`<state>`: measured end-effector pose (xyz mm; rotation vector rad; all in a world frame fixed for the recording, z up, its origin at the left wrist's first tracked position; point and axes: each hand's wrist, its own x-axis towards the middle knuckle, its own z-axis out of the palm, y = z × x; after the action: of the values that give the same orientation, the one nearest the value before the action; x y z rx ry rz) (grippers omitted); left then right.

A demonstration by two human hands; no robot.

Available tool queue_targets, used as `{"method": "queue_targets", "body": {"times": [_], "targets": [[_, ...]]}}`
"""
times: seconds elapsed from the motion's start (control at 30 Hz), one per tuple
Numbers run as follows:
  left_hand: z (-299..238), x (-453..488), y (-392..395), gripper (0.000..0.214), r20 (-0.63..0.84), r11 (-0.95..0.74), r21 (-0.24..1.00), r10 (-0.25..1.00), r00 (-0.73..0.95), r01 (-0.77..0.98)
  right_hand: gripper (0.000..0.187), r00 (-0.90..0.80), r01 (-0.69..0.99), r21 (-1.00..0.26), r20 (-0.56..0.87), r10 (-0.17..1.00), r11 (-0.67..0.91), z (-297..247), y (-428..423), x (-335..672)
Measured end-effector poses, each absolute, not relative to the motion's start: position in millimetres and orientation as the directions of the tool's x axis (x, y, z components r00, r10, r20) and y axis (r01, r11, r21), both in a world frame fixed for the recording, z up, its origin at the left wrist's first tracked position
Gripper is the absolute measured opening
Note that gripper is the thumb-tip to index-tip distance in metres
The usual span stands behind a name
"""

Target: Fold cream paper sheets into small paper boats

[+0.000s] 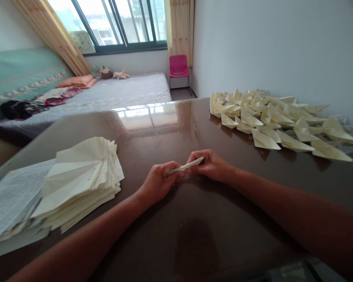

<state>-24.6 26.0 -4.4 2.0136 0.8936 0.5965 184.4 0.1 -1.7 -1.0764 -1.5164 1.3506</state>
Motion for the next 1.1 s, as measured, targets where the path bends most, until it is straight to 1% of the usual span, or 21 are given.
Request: {"method": "queue_targets", "body": {"times": [0.07,0.2,0.37,0.43,0.5,0.53,0.6,0.67,0.7,0.8,0.93,1.0,1.1], "targets": [[-4,-26,27,0.025,0.101,-0.438,0.810,0.760,0.642,0.390,0.031,-0.311,0.107,-0.991,0.043,0.949,0.080,-3,0,185],[-3,-28,28,0.022,0.123,-0.492,0.762,0.749,0.651,0.422,0.029,-0.308,0.245,-0.953,0.096,0.946,0.177,-3,-1,186],[-3,-26,29,0.025,0.138,-0.549,0.699,0.732,0.667,0.458,0.021,-0.300,0.386,-0.876,0.178,0.937,0.290,0,-2,189],[-4,-26,30,0.020,0.167,-0.562,0.676,0.748,0.643,0.478,0.019,-0.278,0.434,-0.843,0.209,0.937,0.317,-1,1,193],[-7,-27,33,0.023,0.215,-0.575,0.657,0.763,0.610,0.487,0.014,-0.267,0.511,-0.791,0.227,0.937,0.337,-2,4,198],[-8,-29,34,0.027,0.243,-0.585,0.652,0.764,0.598,0.483,0.014,-0.263,0.549,-0.761,0.234,0.936,0.345,-3,6,200],[-10,-32,36,0.026,0.290,-0.614,0.639,0.750,0.594,0.463,0.026,-0.254,0.593,-0.724,0.246,0.936,0.351,-5,9,203],[-11,-34,37,0.019,0.310,-0.651,0.609,0.721,0.620,0.453,0.036,-0.244,0.580,-0.734,0.259,0.935,0.354,-6,11,204],[-12,-35,38,0.018,0.309,-0.667,0.591,0.707,0.636,0.454,0.038,-0.240,0.561,-0.747,0.264,0.934,0.356,-6,11,204],[-13,-35,39,0.018,0.307,-0.691,0.557,0.686,0.659,0.461,0.033,-0.263,0.498,-0.768,0.307,0.914,0.402,-6,10,202],[-14,-35,43,0.019,0.326,-0.675,0.542,0.718,0.615,0.501,0.023,-0.332,0.483,-0.735,0.350,0.876,0.476,-6,11,201],[-14,-35,45,0.016,0.334,-0.681,0.538,0.713,0.617,0.496,0.023,-0.328,0.496,-0.725,0.354,0.876,0.478,-7,11,200],[-13,-35,47,0.019,0.353,-0.726,0.527,0.659,0.664,0.441,0.028,-0.341,0.514,-0.691,0.379,0.860,0.508,-9,11,198]]}}
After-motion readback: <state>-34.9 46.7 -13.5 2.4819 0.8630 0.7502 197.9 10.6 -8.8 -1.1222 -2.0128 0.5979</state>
